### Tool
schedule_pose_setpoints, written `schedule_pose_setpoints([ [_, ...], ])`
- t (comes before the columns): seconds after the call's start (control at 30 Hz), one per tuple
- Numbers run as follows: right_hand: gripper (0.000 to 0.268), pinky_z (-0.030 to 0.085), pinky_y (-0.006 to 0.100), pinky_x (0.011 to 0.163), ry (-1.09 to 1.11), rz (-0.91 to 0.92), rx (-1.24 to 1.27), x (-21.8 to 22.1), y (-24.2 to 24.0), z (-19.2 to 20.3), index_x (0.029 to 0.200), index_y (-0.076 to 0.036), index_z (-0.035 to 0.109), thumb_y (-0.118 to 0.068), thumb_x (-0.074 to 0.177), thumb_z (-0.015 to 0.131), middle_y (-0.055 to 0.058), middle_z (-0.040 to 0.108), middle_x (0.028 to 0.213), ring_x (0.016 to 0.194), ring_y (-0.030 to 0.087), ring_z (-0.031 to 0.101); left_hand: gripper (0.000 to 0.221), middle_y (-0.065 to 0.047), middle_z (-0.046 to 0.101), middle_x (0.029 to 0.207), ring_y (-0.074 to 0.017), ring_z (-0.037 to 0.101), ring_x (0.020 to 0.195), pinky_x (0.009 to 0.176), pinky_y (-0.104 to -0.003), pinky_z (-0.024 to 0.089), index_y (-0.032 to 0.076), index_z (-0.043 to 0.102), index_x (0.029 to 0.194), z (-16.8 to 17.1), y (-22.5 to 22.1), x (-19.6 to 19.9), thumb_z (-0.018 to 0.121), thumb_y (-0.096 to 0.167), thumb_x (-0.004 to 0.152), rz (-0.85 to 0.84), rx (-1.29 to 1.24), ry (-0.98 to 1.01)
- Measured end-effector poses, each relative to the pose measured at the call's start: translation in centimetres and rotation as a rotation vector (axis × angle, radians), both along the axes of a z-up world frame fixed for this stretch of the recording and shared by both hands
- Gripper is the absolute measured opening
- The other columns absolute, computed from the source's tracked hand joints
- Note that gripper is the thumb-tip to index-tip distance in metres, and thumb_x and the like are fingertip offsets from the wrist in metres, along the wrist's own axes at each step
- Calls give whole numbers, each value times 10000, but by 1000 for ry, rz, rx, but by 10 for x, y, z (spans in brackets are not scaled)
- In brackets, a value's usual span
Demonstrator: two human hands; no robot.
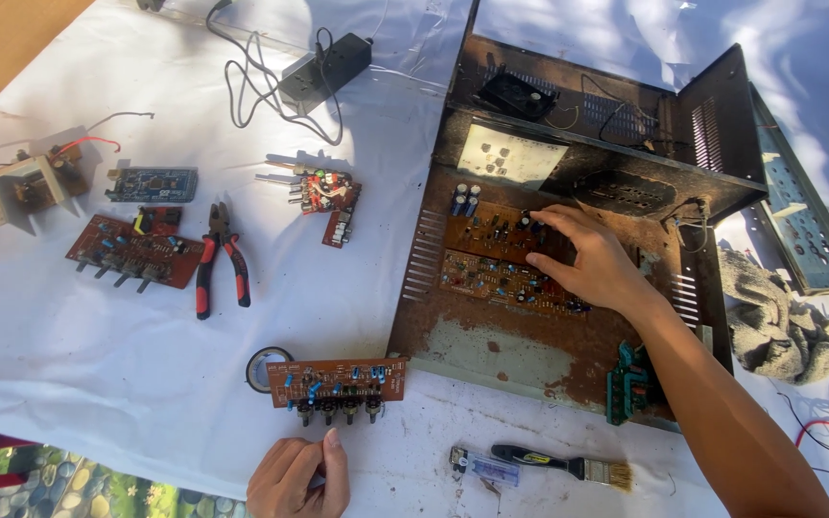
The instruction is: Assembling an electronic device by fitting various circuit boards and components into a metal chassis.
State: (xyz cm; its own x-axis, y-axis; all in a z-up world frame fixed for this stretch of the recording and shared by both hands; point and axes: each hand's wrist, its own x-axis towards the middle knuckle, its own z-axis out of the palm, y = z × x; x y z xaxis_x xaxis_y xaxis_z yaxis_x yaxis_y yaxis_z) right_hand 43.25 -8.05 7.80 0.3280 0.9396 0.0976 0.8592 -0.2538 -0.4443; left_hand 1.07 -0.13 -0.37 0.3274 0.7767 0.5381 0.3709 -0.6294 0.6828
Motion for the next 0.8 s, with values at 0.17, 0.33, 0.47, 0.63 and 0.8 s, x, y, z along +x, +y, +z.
schedule_pose_setpoints([
  [0.17, 559, 528, 366, 684, 44, -74, -51, -17, 3, 21, 1453, -160, 570, -269, 919, 692, 115, 522, 1545, 897, 255, 496, 347, -30, 400, 470, -169, 312, 425, 423, -282, 314, 75, 534, 545, 3, 0, 1, 710, 69, 844, -5, 27, -88],
  [0.33, 665, 492, 324, 478, -66, -123, -63, -26, 10, 26, 1507, -137, 518, -283, 889, 714, 105, 475, 1580, 386, 186, 497, 435, -12, 322, 503, -164, 281, 468, 461, -295, 296, 107, 392, 550, 8, 4, -3, 686, 55, 867, -56, 45, -97],
  [0.47, 584, 570, 359, 573, -108, -119, -105, -62, 23, 50, 1427, -185, 605, -373, 879, 682, 70, 532, 1538, 1036, 209, 655, 392, -21, 387, 507, -176, 335, 447, 450, -297, 325, 94, 445, 577, 9, 4, -6, 717, 47, 855, -93, 57, -105],
  [0.63, 687, 601, 345, 641, 40, -118, -396, -89, 26, 53, 1441, -338, 563, -486, 788, 714, -54, 462, 1561, 959, 187, 655, 390, -22, 404, 501, -173, 349, 446, 449, -294, 327, 96, 458, 576, 8, 4, -8, 733, 41, 847, -115, 9, -114],
  [0.8, 571, 691, 315, 669, 17, -66, -391, -84, 16, 24, 1389, -255, 630, -406, 848, 732, 41, 564, 1407, 1236, 233, 574, 437, -18, 352, 501, -181, 299, 457, 457, -294, 307, 100, 403, 562, 9, 5, -6, 731, 33, 842, -110, 45, -123],
])
